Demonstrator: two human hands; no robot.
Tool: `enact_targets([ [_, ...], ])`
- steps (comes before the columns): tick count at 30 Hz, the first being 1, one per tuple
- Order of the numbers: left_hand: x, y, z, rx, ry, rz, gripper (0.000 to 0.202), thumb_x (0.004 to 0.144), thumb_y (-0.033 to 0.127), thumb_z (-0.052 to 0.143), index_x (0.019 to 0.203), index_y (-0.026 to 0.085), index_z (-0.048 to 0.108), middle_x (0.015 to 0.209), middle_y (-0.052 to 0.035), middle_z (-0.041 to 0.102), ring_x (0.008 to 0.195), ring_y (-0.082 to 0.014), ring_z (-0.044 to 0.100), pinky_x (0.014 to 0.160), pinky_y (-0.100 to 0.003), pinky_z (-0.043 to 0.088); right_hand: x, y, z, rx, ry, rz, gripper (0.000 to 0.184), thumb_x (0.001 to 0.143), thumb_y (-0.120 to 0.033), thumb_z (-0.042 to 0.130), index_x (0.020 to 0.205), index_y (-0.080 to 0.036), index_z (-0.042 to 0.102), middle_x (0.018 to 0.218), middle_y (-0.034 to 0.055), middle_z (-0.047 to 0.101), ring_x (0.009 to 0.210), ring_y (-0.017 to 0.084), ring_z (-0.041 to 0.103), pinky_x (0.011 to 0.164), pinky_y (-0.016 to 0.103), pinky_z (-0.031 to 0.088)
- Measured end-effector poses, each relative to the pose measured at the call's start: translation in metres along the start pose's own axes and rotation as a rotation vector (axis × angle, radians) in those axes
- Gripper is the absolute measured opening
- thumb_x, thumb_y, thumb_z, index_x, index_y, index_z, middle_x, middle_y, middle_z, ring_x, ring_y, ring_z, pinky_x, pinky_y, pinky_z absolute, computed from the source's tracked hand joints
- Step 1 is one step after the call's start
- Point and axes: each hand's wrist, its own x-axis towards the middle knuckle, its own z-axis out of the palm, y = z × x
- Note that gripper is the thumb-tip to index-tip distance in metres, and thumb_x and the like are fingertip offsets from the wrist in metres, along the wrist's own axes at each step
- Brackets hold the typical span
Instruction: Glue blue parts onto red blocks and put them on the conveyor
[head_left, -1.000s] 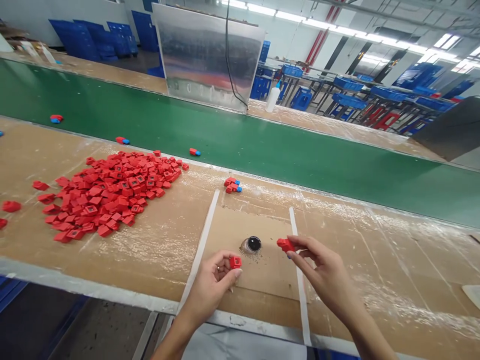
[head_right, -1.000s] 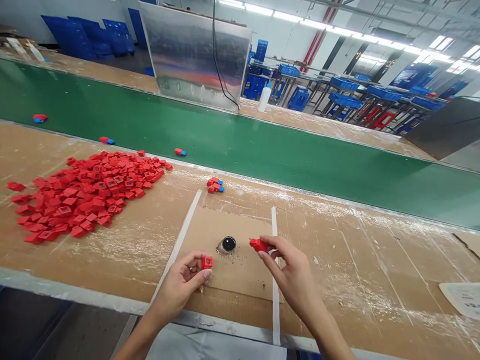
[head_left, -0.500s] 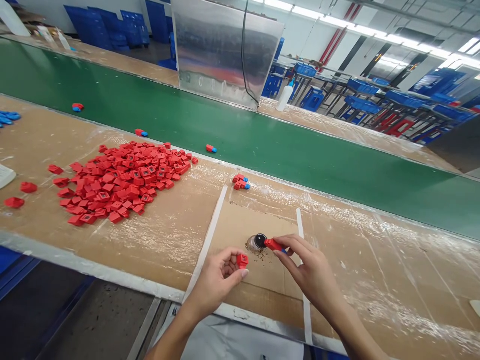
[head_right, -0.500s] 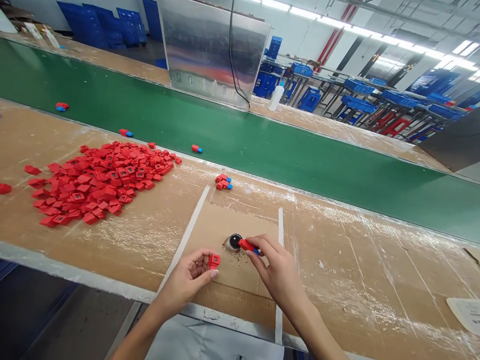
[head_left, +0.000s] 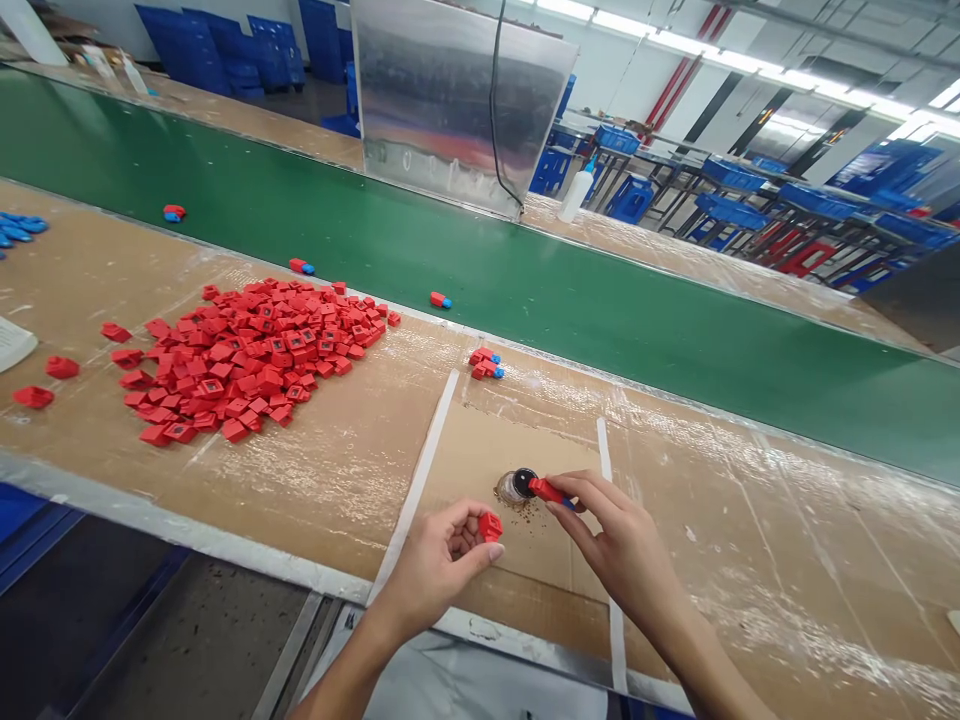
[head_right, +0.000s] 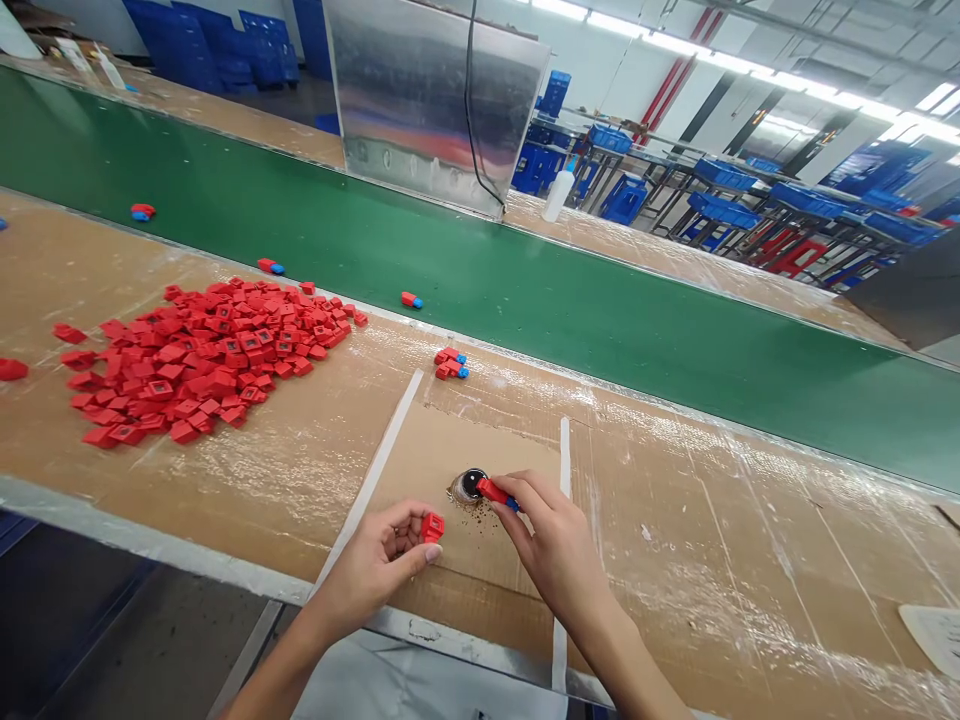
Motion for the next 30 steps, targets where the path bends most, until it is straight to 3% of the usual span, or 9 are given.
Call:
enact_targets([
  [8,0.0,0.0,-0.001,-0.048,-0.021,-0.007,0.018,0.084,0.029,0.065,0.098,0.017,0.065,0.08,-0.0007,0.057,0.073,-0.0132,0.052,0.067,-0.022,0.042,0.002,-0.002,-0.003,-0.01,0.01,0.002,0.018,0.1,-0.03,0.048,0.109,-0.022,0.062,0.104,0.0084,0.067,0.088,0.021,0.066,0.075,0.033,0.053],
  [14,0.0,-0.005,-0.002,-0.141,-0.081,-0.04,0.022,0.084,0.027,0.065,0.104,0.017,0.064,0.078,-0.0003,0.057,0.072,-0.0134,0.054,0.065,-0.023,0.044,0.004,-0.012,-0.009,0.119,0.024,0.078,0.017,0.097,-0.032,0.055,0.109,-0.022,0.063,0.101,0.0064,0.067,0.081,0.019,0.063,0.072,0.031,0.051],
  [17,0.0,-0.005,-0.002,-0.154,-0.104,-0.033,0.02,0.085,0.027,0.064,0.103,0.017,0.064,0.075,-0.0002,0.057,0.071,-0.0136,0.054,0.066,-0.024,0.045,-0.001,-0.023,-0.005,0.227,0.012,0.146,0.02,0.096,-0.034,0.058,0.111,-0.022,0.063,0.097,0.0065,0.067,0.078,0.019,0.063,0.07,0.031,0.052],
  [22,0.0,-0.004,-0.002,-0.133,-0.119,-0.024,0.029,0.086,0.028,0.063,0.112,0.016,0.065,0.076,-0.0016,0.06,0.072,-0.0147,0.054,0.066,-0.025,0.045,-0.009,-0.037,0.008,0.333,-0.041,0.137,0.02,0.096,-0.032,0.057,0.11,-0.021,0.064,0.094,0.0064,0.067,0.075,0.018,0.062,0.069,0.029,0.052],
  [30,-0.001,-0.005,-0.002,-0.106,-0.133,-0.014,0.03,0.087,0.025,0.061,0.115,0.018,0.066,0.08,-0.0019,0.062,0.074,-0.0144,0.055,0.067,-0.025,0.045,-0.014,-0.036,0.016,0.366,-0.089,0.134,0.016,0.096,-0.028,0.057,0.11,-0.024,0.063,0.097,0.0043,0.066,0.078,0.017,0.061,0.072,0.028,0.05],
])
